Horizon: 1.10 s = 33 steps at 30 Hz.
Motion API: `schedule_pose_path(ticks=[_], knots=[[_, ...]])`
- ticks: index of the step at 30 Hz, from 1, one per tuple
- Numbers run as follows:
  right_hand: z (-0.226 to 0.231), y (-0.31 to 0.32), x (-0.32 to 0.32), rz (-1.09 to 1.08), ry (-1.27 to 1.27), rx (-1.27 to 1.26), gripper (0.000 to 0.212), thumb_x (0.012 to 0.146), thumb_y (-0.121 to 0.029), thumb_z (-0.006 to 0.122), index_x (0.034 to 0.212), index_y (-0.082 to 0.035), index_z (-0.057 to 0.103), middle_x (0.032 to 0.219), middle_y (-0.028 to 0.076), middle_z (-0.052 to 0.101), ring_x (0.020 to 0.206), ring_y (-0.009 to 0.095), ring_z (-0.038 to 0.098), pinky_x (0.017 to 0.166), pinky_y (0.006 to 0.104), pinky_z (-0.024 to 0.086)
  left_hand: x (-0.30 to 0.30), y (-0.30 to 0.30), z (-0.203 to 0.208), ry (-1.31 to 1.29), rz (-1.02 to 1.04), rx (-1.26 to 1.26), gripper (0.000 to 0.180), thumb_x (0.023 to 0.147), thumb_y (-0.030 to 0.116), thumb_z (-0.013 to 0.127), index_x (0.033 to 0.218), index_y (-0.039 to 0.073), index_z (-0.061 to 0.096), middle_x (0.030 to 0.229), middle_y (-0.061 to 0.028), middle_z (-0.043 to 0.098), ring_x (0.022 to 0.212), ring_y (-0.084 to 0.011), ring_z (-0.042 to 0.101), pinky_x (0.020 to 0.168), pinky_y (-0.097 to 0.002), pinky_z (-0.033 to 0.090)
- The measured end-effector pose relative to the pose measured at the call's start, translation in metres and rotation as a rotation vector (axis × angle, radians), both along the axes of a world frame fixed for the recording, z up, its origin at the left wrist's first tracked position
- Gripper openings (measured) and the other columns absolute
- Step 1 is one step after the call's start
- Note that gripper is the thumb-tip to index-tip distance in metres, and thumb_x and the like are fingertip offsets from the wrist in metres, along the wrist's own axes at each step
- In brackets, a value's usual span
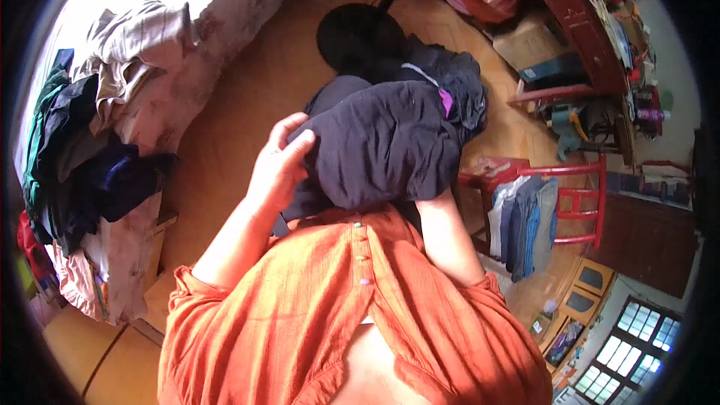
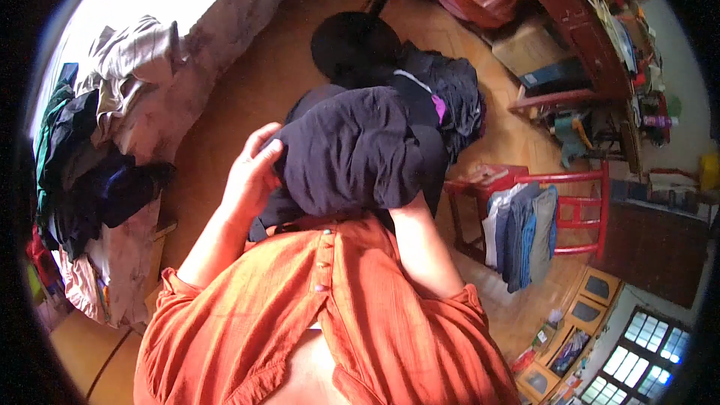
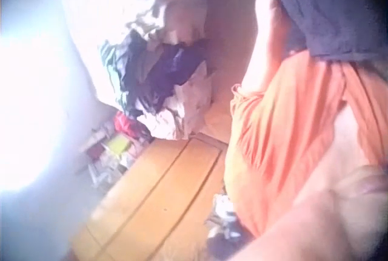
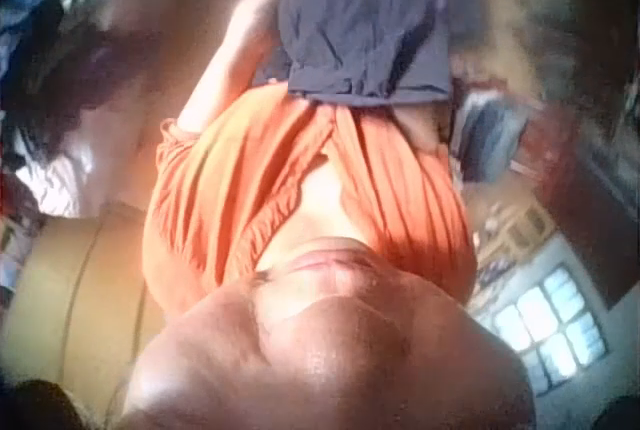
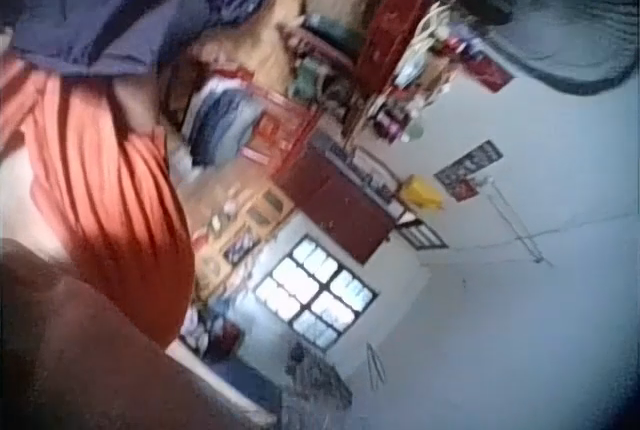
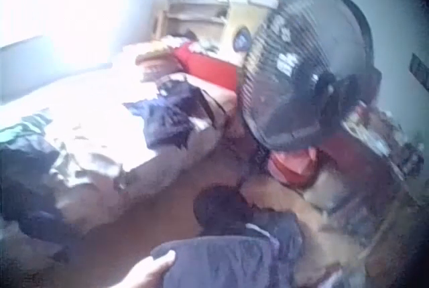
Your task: The person folds clothes including a black t-shirt, a white shirt, beige shorts, and black pants by hand on their lap and places them on a chair.
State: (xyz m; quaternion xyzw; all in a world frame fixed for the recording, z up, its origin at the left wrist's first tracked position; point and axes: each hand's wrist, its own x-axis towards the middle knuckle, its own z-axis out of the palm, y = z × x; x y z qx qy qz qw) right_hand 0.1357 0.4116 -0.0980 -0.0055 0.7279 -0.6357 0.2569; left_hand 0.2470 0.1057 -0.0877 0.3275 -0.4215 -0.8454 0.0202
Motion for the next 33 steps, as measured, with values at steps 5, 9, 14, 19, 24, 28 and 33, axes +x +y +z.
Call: schedule_pose_path(ticks=[5,9,14,19,24,28,33], knots=[[-0.058,-0.032,-0.023,0.409,0.534,0.543,0.051,0.1,-0.033,0.046,0.143,-0.008,0.039,0.142,0.011,0.045,0.13,0.023,0.043,0.111,0.0347,0.031,0.01,-0.004,0.003,0.367,-0.346,-1.055,0.074,0.083,0.03,0.077,0.143,0.007,0.04,0.144,-0.0124,0.045,0.134,-0.0266,0.042,0.112,-0.0406,0.032],[-0.061,-0.057,-0.029,0.603,0.924,0.897,0.052,0.103,-0.033,0.038,0.149,-0.009,0.032,0.151,0.009,0.037,0.139,0.022,0.035,0.118,0.0333,0.025,-0.004,0.045,0.044,0.507,-0.703,-1.357,0.099,0.066,0.045,0.084,0.147,0.011,0.038,0.152,-0.0233,0.031,0.143,-0.0436,0.025,0.115,-0.0576,0.023],[0.017,-0.091,-0.012,-0.046,-0.427,-0.95,0.046,0.103,-0.028,0.04,0.143,-0.007,0.043,0.142,0.008,0.049,0.129,0.022,0.048,0.113,0.036,0.035,-0.033,0.04,0.025,0.518,-0.457,-1.256,0.063,0.079,0.019,0.075,0.137,0.009,0.051,0.136,-0.0204,0.051,0.13,-0.0372,0.047,0.107,-0.0461,0.039],[0.01,-0.039,-0.043,-0.17,-0.415,-0.578,0.038,0.093,-0.02,0.053,0.127,-0.004,0.06,0.121,0.008,0.065,0.11,0.022,0.061,0.101,0.0374,0.046,-0.027,0.01,0.014,0.418,-0.124,-0.027,0.034,0.098,0.022,0.053,0.126,0.003,0.059,0.121,-0.009,0.064,0.111,-0.0218,0.06,0.098,-0.0381,0.048],[-0.034,0.014,-0.074,-0.128,-0.356,-0.535,0.036,0.095,-0.016,0.05,0.128,-0.004,0.058,0.123,0.006,0.062,0.115,0.02,0.057,0.101,0.0355,0.046,-0.005,-0.028,-0.046,0.141,0.188,0.533,0.046,0.097,0.036,0.049,0.128,0.002,0.059,0.129,-0.0125,0.062,0.118,-0.0298,0.059,0.106,-0.0458,0.043],[-0.035,-0.007,-0.059,0.008,-0.301,-0.209,0.049,0.095,-0.011,0.05,0.144,-0.006,0.043,0.142,0.006,0.05,0.127,0.021,0.05,0.104,0.0366,0.041,0.025,-0.048,-0.117,-0.01,0.21,0.439,0.039,0.098,0.031,0.049,0.124,0.005,0.061,0.121,-0.0072,0.067,0.111,-0.0232,0.063,0.094,-0.0387,0.051],[-0.036,-0.02,-0.05,0.083,-0.155,0.034,0.057,0.099,-0.023,0.055,0.15,-0.01,0.032,0.153,0.011,0.036,0.135,0.024,0.04,0.102,0.0436,0.039,0.039,-0.054,-0.136,0.055,0.186,0.459,0.038,0.1,0.032,0.045,0.125,0.007,0.061,0.121,-0.0059,0.067,0.107,-0.0207,0.065,0.089,-0.0379,0.054]])
